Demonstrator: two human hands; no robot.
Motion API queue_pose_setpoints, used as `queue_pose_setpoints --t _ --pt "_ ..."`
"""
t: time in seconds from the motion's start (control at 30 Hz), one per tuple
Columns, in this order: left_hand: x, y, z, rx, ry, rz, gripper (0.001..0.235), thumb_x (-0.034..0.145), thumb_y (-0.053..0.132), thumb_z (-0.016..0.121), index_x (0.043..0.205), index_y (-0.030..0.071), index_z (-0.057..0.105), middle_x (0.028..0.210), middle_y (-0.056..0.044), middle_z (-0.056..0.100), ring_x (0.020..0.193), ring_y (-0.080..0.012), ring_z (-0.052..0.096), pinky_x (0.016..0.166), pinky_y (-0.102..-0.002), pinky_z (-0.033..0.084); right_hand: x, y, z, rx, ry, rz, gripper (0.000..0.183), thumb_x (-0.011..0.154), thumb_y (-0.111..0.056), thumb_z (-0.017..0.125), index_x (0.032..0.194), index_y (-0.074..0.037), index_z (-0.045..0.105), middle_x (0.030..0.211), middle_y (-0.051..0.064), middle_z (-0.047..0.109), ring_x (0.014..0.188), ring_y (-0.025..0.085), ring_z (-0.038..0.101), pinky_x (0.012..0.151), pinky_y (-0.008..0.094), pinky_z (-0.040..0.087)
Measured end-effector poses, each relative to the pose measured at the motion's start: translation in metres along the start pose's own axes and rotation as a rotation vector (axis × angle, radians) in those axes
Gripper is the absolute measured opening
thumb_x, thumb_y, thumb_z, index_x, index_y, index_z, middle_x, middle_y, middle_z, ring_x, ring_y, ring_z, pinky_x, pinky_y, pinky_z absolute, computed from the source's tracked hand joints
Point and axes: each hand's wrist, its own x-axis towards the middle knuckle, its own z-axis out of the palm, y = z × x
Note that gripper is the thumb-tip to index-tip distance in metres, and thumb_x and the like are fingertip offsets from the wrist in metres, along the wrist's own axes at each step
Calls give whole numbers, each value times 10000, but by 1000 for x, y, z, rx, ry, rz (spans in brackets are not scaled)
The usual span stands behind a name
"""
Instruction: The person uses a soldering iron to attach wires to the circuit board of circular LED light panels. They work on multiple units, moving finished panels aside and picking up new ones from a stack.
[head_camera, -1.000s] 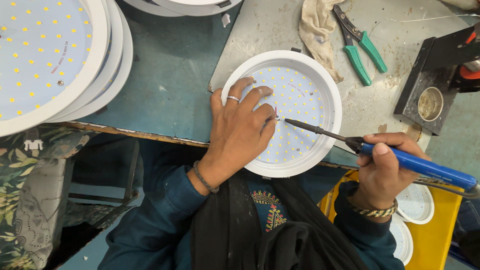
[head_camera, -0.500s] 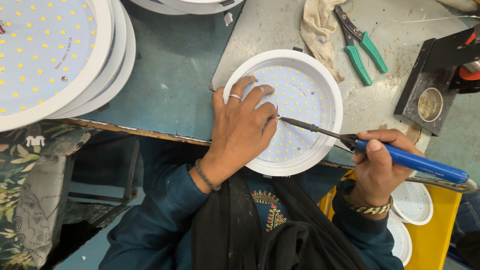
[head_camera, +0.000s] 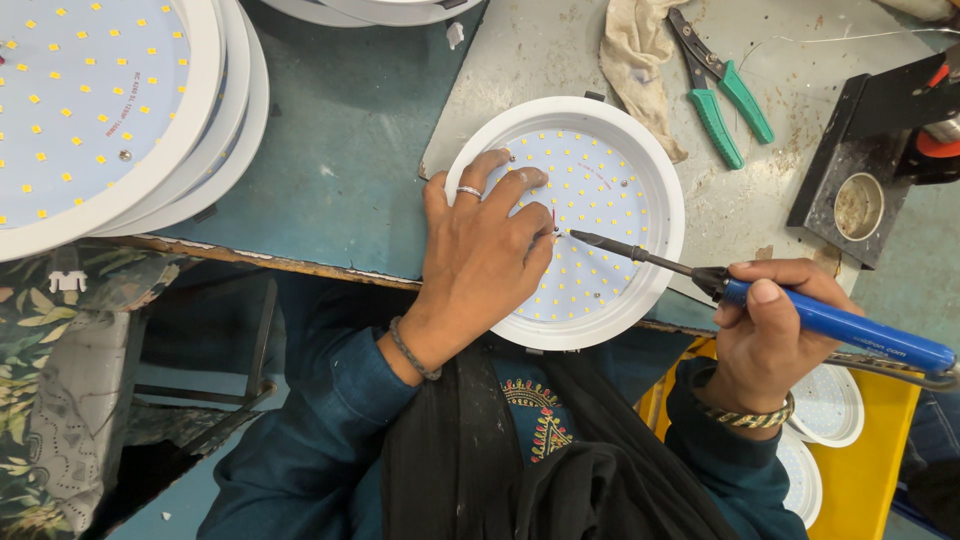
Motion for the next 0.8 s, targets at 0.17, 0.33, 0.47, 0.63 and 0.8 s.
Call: queue_pose_setpoints --t 0.17,0.33,0.47,0.63,0.8 --pt "0 0 0 2 -1 -2 72 851 191 730 888 128 731 1308 -38 644 1374 -330 445 1067 -558 289 1 1 -3 -40 -5 0 253 1054 -148 679 1033 94 609 897 204 667 559 152 550 535 222 473" --pt "-1 1 -3 5 50 20 113 818 131 708 929 141 728 1286 -40 650 1370 -325 451 1086 -574 279 5 5 -11 -16 49 -45 290 1064 -179 679 1026 97 602 889 201 657 555 160 535 533 232 465" --pt "-25 7 -33 -66 161 -2 275 825 55 663 1086 112 728 1082 -75 685 1106 -308 606 1001 -507 413 9 10 -19 38 125 -86 278 1086 -192 664 1048 69 577 888 190 651 556 170 541 546 258 481" --pt "-61 16 -60 -380 -255 -419 453 892 196 694 1323 64 640 758 -108 704 651 -273 698 644 -384 538 16 16 -21 78 166 -96 324 1151 -253 622 1151 69 583 907 158 613 617 186 569 622 291 521" --pt "-63 20 -55 -498 -308 -372 302 899 309 767 1069 77 676 908 -138 718 673 -263 747 619 -373 585 10 23 -5 15 134 -128 514 1168 -431 635 1312 60 584 973 170 662 699 191 622 615 272 516"
